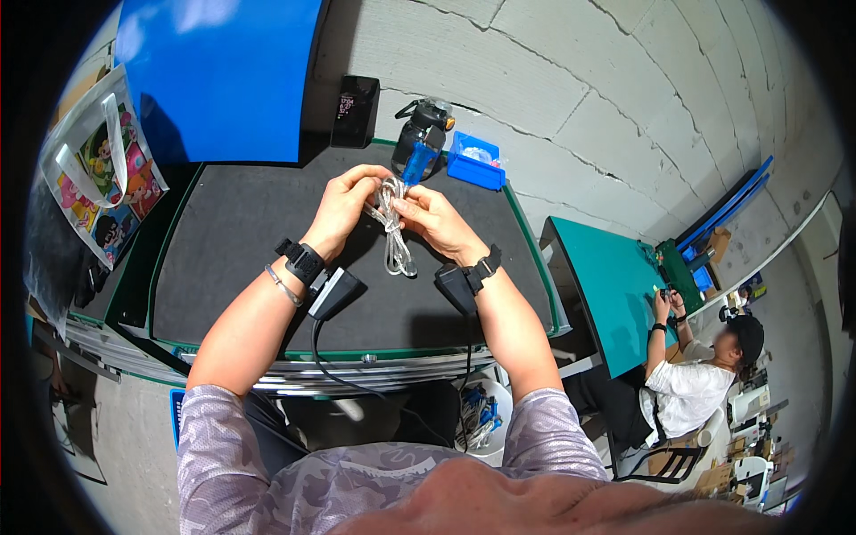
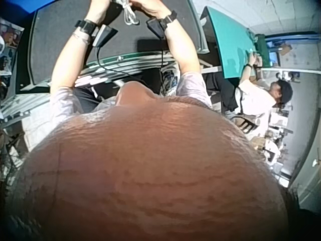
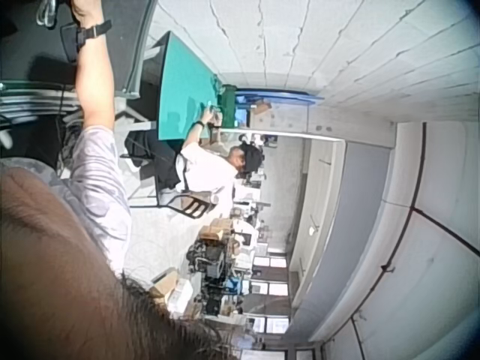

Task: Person is assembling or testing a white cable with a blue connector at a workshop workbench.

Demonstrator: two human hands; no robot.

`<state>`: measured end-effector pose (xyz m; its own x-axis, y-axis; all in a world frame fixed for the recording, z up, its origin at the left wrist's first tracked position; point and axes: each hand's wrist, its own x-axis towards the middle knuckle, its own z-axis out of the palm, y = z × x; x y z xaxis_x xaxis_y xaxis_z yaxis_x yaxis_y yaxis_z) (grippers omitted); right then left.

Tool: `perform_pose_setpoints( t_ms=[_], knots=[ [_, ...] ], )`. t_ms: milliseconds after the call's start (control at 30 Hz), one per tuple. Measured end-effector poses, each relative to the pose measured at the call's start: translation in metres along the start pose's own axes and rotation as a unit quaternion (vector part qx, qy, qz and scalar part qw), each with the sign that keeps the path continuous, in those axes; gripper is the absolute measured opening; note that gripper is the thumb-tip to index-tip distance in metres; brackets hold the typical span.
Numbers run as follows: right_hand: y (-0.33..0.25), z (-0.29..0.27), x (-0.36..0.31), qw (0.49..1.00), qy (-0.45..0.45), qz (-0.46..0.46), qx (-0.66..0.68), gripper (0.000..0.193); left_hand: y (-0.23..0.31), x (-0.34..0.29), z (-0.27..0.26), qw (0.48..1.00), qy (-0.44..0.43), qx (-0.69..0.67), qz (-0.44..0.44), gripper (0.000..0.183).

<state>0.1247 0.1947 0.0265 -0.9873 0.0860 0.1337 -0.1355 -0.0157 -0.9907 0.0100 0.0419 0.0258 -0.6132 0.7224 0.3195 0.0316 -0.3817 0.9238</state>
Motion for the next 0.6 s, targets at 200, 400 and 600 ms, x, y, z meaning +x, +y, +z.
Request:
perform_pose_setpoints(
  t_ms=[200,400,600],
  knots=[
    [0.0025,0.0027,0.0028,1.0,-0.016,-0.012,0.007,0.031,-0.0092,0.0029,-0.0038,0.999,0.003,-0.037,-0.002,0.013],
    [0.0,0.0043,0.0028,1.0,-0.007,-0.016,-0.002,0.026,-0.0053,0.0022,-0.0022,0.999,0.001,-0.036,-0.004,0.023],
    [0.0001,0.0024,0.0026,0.999,0.009,-0.024,-0.04,0.03,-0.0045,0.0016,-0.0011,1.0,-0.01,-0.008,0.003,0.024]
  ],
)
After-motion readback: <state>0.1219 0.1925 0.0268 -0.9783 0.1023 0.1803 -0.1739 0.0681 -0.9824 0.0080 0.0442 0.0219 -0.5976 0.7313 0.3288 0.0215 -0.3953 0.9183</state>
